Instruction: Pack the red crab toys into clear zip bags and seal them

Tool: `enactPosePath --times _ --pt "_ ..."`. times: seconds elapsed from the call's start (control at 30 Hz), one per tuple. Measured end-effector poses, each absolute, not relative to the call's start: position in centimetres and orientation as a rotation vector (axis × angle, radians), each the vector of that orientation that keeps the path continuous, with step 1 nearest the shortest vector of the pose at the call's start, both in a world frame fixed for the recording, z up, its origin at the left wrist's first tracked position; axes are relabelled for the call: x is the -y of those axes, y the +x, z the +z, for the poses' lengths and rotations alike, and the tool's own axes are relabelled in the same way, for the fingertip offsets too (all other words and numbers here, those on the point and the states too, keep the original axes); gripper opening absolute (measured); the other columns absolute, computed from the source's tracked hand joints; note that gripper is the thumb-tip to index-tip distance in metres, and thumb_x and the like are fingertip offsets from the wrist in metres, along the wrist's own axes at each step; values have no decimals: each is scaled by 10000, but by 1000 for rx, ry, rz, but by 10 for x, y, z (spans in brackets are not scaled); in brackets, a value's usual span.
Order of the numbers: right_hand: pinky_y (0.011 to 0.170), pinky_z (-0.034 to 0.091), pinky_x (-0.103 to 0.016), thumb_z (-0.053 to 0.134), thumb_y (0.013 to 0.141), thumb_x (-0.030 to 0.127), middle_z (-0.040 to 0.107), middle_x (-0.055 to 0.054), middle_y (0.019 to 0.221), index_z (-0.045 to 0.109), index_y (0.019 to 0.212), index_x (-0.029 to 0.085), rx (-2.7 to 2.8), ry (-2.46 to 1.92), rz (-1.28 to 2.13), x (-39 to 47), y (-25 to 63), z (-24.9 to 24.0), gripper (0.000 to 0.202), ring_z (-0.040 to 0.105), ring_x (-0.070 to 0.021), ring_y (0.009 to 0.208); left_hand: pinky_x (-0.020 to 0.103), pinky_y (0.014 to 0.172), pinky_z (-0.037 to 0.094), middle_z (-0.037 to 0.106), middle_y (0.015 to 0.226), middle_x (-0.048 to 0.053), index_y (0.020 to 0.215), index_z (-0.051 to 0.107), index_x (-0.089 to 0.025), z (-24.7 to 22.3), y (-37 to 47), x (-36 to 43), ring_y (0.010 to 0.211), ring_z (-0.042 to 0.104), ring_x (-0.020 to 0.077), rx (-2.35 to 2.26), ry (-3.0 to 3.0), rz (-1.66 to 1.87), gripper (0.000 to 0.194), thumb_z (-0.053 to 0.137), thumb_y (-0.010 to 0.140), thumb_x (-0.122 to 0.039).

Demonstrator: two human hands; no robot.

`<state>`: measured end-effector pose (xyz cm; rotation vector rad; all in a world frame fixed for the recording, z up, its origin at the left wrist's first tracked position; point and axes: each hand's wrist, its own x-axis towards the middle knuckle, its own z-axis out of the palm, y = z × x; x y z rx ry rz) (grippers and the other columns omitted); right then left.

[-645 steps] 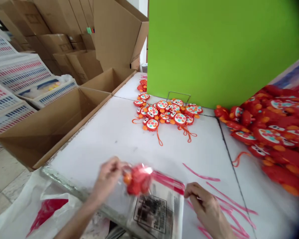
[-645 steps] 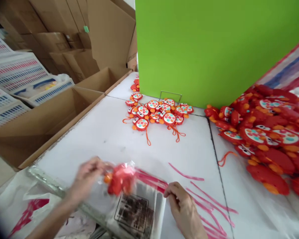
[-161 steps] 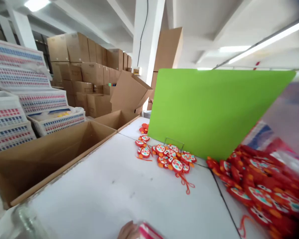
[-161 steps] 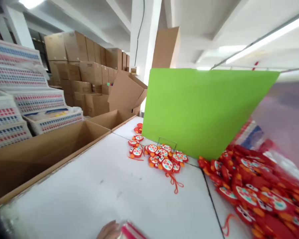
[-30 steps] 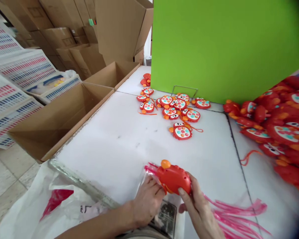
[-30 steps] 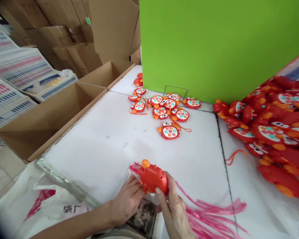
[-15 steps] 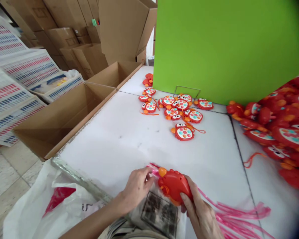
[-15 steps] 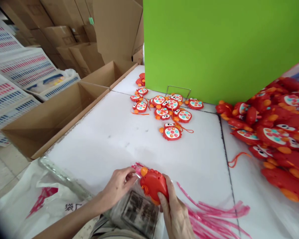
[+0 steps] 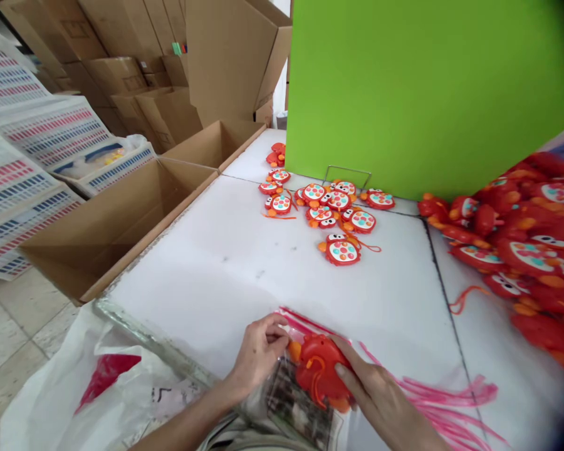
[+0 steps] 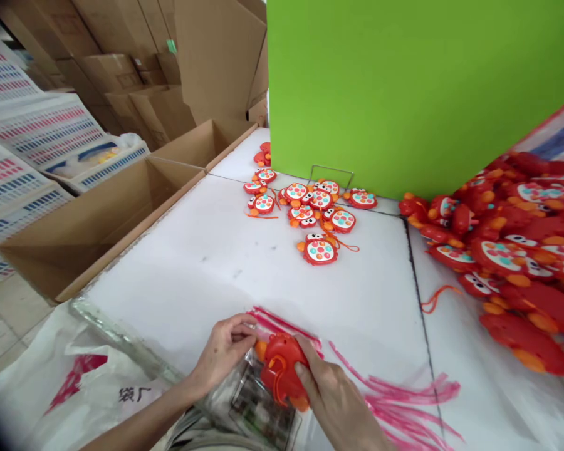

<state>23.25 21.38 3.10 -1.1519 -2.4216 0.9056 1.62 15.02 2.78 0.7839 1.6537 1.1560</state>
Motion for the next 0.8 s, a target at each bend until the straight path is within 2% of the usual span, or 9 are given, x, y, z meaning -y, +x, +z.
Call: enactPosePath --times 0.17,0.23,0.3,0.37,0.43,0.5,0.57,0.7,0.8 --pt "824 534 -385 333 933 389 689 -70 1072 544 1265 262 2689 -1057 972 -231 217 53 413 662 -248 937 262 616 476 693 657 31 804 668 -126 25 20 -149 635 649 181 -1572 731 1178 187 546 664 -118" --pt "794 539 -381 309 949 378 667 -80 1064 481 1322 267 2699 -1032 943 -235 212 57 425 664 -233 905 259 608 466 679 633 25 716 662 -132 26 19 -150 613 634 172 -1557 739 1183 105 564 682 -151" --pt "688 551 -358 281 962 380 634 -86 1050 406 1372 275 2686 -1041 877 -236 210 59 441 673 -209 781 254 602 457 662 620 20 670 645 -137 28 18 -151 600 613 159 -1549 760 1203 86 574 697 -177" --pt "648 542 -337 271 970 380 603 -83 1076 403 1366 290 2699 -1036 858 -234 207 63 427 668 -192 743 254 595 459 644 625 18 675 623 -138 31 17 -152 598 600 153 -1522 748 1234 90 571 713 -200" --pt "677 533 -312 294 973 379 614 -47 1038 527 1244 323 2781 -980 934 -230 203 68 362 665 -177 773 251 573 462 621 621 15 681 591 -140 34 19 -152 584 592 148 -1486 722 1240 98 559 732 -218" --pt "685 522 -295 326 971 370 639 -10 900 650 1002 317 2906 -911 995 -225 199 72 330 659 -170 764 240 542 458 599 617 9 689 556 -148 35 22 -151 567 588 142 -1445 693 1225 112 555 751 -241" --pt "670 509 -303 338 970 347 638 -10 805 663 809 267 2962 -919 925 -219 196 71 371 651 -180 737 236 530 459 595 653 8 723 532 -158 35 25 -150 576 592 142 -1388 659 1227 154 569 772 -299" --pt "647 482 -302 384 952 330 645 -27 745 626 749 225 2789 -955 737 -209 191 55 333 633 -194 729 265 573 475 605 730 24 802 525 -161 31 26 -148 628 599 156 -1285 610 1225 259 583 792 -413" --pt "576 456 -286 432 928 317 626 -14 688 612 731 227 2585 -1016 684 -206 185 41 281 610 -185 653 245 574 431 586 680 12 813 567 -144 29 25 -147 609 556 142 -1304 658 1177 231 578 797 -374"
